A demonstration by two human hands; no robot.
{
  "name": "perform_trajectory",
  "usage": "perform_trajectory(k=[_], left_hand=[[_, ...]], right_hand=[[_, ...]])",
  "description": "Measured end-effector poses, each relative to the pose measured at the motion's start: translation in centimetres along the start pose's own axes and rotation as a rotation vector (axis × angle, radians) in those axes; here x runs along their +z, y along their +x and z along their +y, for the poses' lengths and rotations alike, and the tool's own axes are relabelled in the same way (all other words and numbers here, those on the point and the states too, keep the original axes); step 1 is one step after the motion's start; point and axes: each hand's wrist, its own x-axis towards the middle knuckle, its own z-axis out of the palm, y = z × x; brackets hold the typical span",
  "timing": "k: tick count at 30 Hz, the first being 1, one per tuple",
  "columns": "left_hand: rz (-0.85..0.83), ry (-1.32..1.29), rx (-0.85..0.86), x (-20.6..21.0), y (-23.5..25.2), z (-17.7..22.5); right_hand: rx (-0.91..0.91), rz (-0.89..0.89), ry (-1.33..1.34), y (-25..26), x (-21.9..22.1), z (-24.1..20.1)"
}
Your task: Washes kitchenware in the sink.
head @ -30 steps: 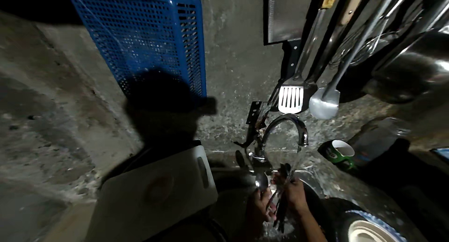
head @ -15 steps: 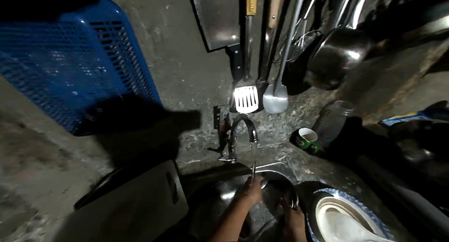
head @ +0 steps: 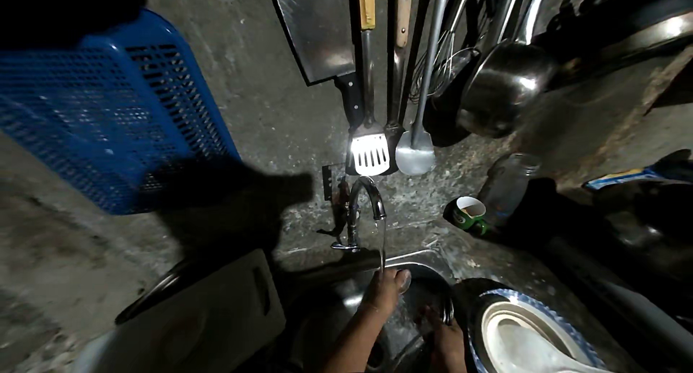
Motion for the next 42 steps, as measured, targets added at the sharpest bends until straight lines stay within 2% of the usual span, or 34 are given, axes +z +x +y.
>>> perform_trajectory(k=[2, 4, 9, 14, 18, 23, 25, 27, 30, 31, 33, 34, 36, 39, 42], left_hand=[[-0.015, 0.03, 0.02, -0.1, 0.0, 0.0], [-0.127, 0.034, 0.031, -0.4, -0.1, 0.2], [-0.033, 0.046, -0.021, 0.2, -0.5, 0.4], [-0.155, -0.08, -0.041, -0.1, -0.8, 0.4], [0.0, -0.019, -0.039, 0.0, -1.5, 0.4], [0.131, 0.22, -0.149, 0.0, -3.4, 1.2], [0.263, 0.088, -0.114, 0.3, -3.5, 0.0], [0.404, -0.178, 0.007, 0.7, -3.2, -1.9], [0.472, -0.683, 0.169, 1.1, -2.8, -4.4], [0.474, -0.763, 0.2, 1.2, -2.9, -5.3], [0.407, -0.67, 0.207, 1.0, -4.0, -7.2], [0.336, -0.587, 0.18, 0.5, -5.3, -7.8], [0.145, -0.584, 0.14, -1.0, -7.0, -8.2], [0.047, -0.693, 0.283, -2.9, -7.8, -7.4], [-0.025, -0.736, 0.447, -2.7, -5.4, -8.4]], right_hand=[[-0.004, 0.002, -0.001, 0.1, -0.1, 0.2], [-0.013, -0.002, 0.01, 0.3, -0.2, 0.5], [-0.017, -0.018, 0.014, 0.2, 0.1, 0.6], [-0.009, -0.019, 0.052, 0.5, 0.8, 0.9], [-0.023, -0.062, 0.036, 0.4, 1.8, 0.8], [-0.088, -0.35, 0.143, -0.3, 5.3, 1.5], [-0.04, -0.428, 0.172, -0.8, 7.0, 1.6], [0.011, -0.471, 0.232, -1.2, 8.3, 1.9], [0.057, -0.514, 0.306, -1.3, 9.8, 2.2], [0.065, -0.524, 0.306, -1.1, 10.1, 2.2], [0.049, -0.571, 0.263, -0.7, 10.6, 1.4], [0.033, -0.621, 0.205, -0.5, 10.6, 0.5], [0.022, -0.773, 0.049, 0.0, 10.2, -1.0], [0.011, -0.974, -0.253, -0.8, 10.2, -3.2], [-0.095, -1.039, -0.591, -0.4, 10.7, -4.4]])
